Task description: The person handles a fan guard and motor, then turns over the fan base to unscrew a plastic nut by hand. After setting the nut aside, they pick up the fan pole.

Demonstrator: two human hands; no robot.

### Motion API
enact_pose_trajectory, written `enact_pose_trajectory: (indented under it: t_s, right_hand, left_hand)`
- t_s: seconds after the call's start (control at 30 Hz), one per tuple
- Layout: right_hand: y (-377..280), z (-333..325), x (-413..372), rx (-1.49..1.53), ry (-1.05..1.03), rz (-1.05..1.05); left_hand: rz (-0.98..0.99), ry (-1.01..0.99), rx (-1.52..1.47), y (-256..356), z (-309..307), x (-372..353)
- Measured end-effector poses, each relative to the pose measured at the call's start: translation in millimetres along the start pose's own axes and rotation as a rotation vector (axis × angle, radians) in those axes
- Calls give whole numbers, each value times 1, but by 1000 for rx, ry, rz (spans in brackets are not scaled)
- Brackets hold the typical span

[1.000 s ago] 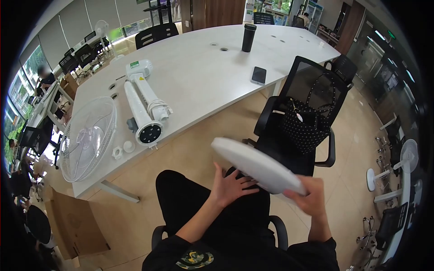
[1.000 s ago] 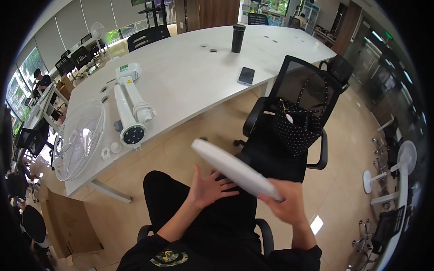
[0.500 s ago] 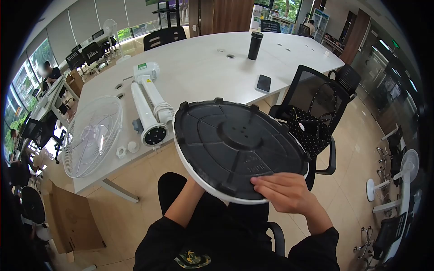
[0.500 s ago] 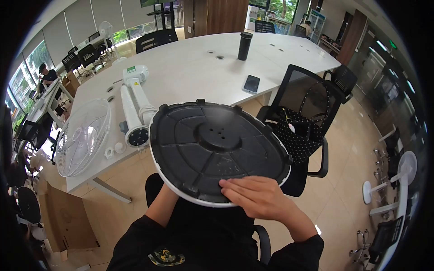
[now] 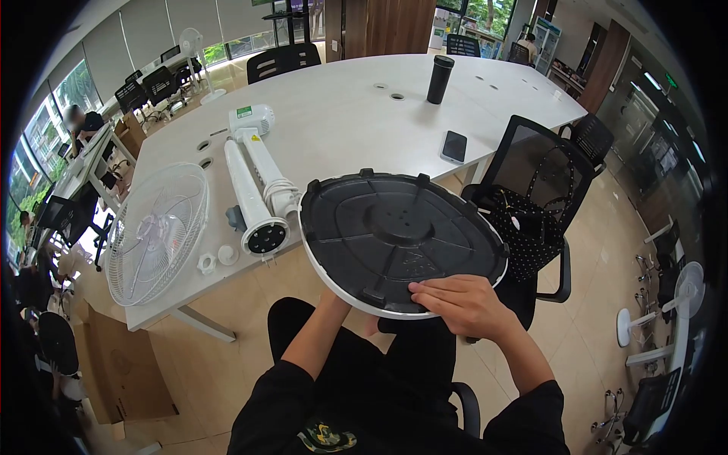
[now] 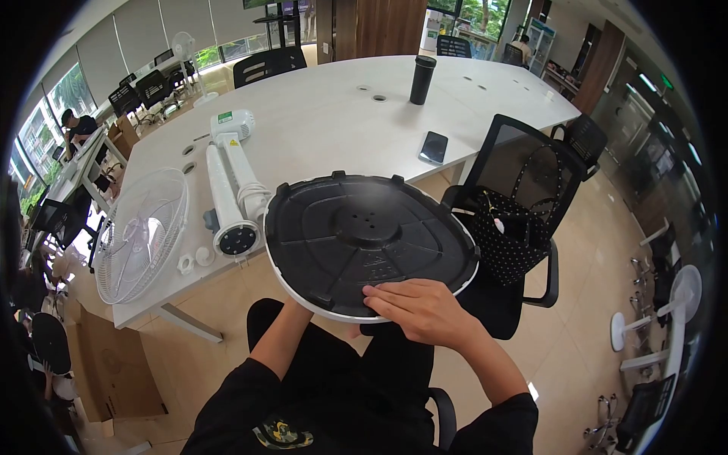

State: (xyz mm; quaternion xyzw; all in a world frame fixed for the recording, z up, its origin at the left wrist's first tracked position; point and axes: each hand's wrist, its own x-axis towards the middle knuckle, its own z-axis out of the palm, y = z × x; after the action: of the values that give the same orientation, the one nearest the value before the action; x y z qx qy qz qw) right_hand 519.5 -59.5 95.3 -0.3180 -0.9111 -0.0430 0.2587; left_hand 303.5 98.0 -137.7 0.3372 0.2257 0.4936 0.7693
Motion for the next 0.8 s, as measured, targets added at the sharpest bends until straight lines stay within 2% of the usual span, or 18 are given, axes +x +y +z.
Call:
enact_pose_trajectory:
  t_s: [0.23,0.4,0.43,0.53,0.63,0.8]
  right_hand:
    - [31,27,3,-26,-75,-1]
    - [56,39,9,-41,-62,-6]
    - [61,44,9,-25,-69,-7]
    - [77,62,12,-36,-121,-53]
    - [97,80,17,-70,-146,-99]
    - [137,108,32,-82,-96,-131]
  left_hand:
    - [-15,-70,-75,30,-17,13]
    - [-248,-89,-401,71,-12,-29]
    - [-303,27,-379,79,-11,-40]
    - [-301,210,-294,87,2,-74]
    - [-236,211,-130,74,-10,-112]
    - [-115,335,197,60,-24,-172]
